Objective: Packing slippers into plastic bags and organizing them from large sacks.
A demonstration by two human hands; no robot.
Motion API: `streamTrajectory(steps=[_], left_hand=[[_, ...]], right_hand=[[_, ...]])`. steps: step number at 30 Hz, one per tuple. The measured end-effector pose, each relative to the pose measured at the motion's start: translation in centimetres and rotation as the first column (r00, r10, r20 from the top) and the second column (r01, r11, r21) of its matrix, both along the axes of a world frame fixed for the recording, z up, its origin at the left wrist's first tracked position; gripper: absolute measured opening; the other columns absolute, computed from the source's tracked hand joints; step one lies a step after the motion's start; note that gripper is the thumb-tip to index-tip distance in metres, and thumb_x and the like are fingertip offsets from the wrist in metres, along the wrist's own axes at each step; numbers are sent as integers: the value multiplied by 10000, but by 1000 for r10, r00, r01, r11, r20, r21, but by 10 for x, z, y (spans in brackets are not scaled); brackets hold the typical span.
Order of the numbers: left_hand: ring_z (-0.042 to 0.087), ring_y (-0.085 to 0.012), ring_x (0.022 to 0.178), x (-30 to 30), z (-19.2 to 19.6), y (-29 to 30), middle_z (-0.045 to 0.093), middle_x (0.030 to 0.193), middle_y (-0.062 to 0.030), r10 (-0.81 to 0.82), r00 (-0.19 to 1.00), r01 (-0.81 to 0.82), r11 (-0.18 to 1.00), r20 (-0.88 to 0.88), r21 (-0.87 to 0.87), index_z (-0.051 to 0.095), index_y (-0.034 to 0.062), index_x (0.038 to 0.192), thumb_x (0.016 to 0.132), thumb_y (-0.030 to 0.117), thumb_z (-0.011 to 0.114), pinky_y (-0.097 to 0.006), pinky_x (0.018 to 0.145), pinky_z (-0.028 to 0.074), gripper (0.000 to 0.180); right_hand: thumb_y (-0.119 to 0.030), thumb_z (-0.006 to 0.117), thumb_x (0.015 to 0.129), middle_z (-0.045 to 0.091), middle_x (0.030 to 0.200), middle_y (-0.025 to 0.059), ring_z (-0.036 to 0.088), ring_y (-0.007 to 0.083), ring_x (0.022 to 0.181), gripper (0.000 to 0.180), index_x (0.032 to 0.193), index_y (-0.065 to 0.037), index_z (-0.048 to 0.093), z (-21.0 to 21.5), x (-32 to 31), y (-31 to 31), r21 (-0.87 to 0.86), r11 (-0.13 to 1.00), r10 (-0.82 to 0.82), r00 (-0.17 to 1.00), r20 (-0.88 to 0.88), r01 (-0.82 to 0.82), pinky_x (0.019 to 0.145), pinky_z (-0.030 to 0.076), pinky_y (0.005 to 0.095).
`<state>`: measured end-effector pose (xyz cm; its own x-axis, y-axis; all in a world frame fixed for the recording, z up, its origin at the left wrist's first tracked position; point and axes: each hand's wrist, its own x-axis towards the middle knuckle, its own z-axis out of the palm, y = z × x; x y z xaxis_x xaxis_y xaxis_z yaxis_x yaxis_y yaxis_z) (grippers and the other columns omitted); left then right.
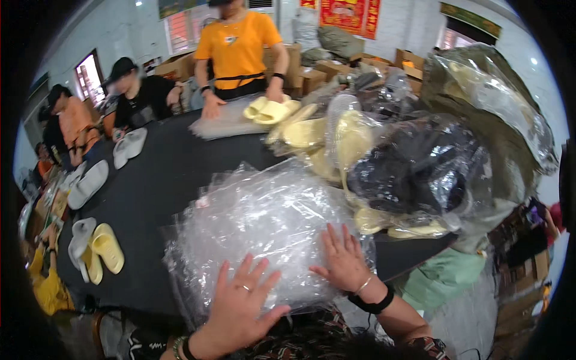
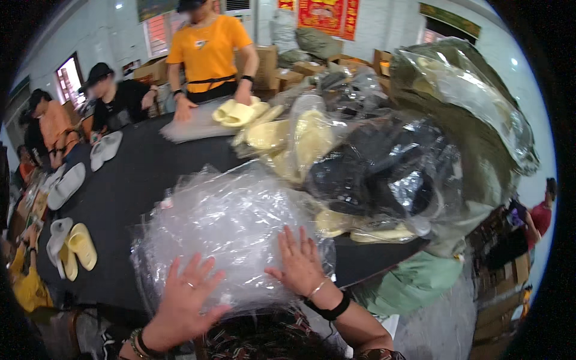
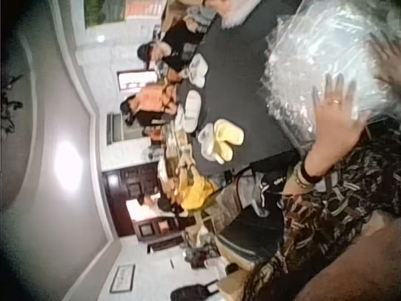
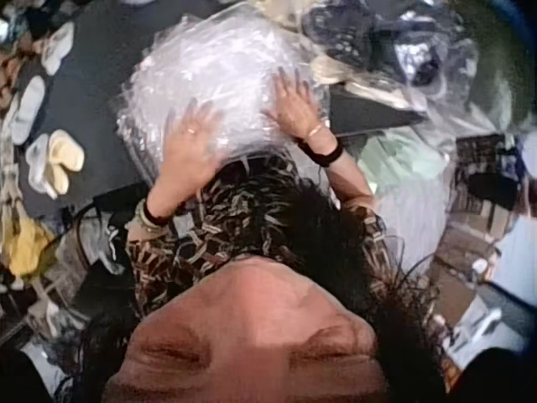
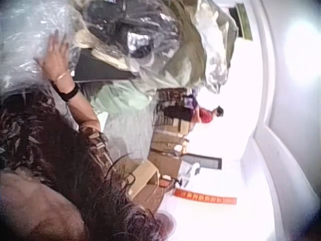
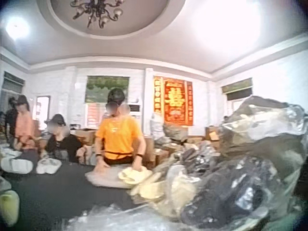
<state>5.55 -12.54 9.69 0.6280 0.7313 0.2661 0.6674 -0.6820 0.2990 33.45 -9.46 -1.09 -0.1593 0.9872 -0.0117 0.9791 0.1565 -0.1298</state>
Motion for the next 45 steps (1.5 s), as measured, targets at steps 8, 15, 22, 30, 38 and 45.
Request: streamTrajectory(steps=[8,15,22,30,38,45], left_hand=[[198,-440,1488,-2,-145,40,325,1594,-163,52,988,-58,998,-149,-38,518,181,1443,897,545,609,-664,1168,81,663],[161,-430,1503,-3,-139,39,287,1617,-142,22,993,-32,996,-115,-84,478,197,1479,870,552,629,-652,1177,55,722],[172,-434,1498,-8,-147,42,299,1608,-149,16,994,-22,998,-112,-54,474,192,1483,865,568,628,-653,1175,56,739],[194,-450,1485,-10,-140,35,331,1568,-216,24,1000,-24,999,3,-25,528,131,1429,860,556,650,-669,1165,61,720],[297,-475,1433,-16,-139,37,418,1492,-242,63,998,-63,996,3,65,585,106,1356,882,524,650,-716,1141,95,634],[383,-458,1381,-18,-117,34,481,1421,-254,69,997,-71,996,31,51,568,91,1367,976,442,572,-674,1155,137,525]], right_hand=[[-602,465,976,115,1669,131,137,451,1505,845,1552,-19,262,-13,37,-7,-97,987,124,990,-65,-130,1193,211,539],[-247,758,852,252,1616,178,224,458,1477,719,1472,-64,442,48,88,-6,119,984,175,878,-446,-135,1156,308,510],[-279,946,534,313,1560,165,245,460,1457,1138,1518,-242,375,171,136,-8,690,690,-421,897,137,218,1112,276,611],[-67,825,674,589,1021,88,564,357,1026,553,1179,-161,620,173,190,17,675,723,-229,973,36,145,867,468,488],[62,680,781,675,898,116,667,246,810,185,942,-28,677,266,170,15,906,382,-1,981,-196,181,728,517,341],[62,669,872,679,899,0,594,47,803,187,1039,-23,657,268,69,-1,672,700,393,656,-645,242,745,486,203]])
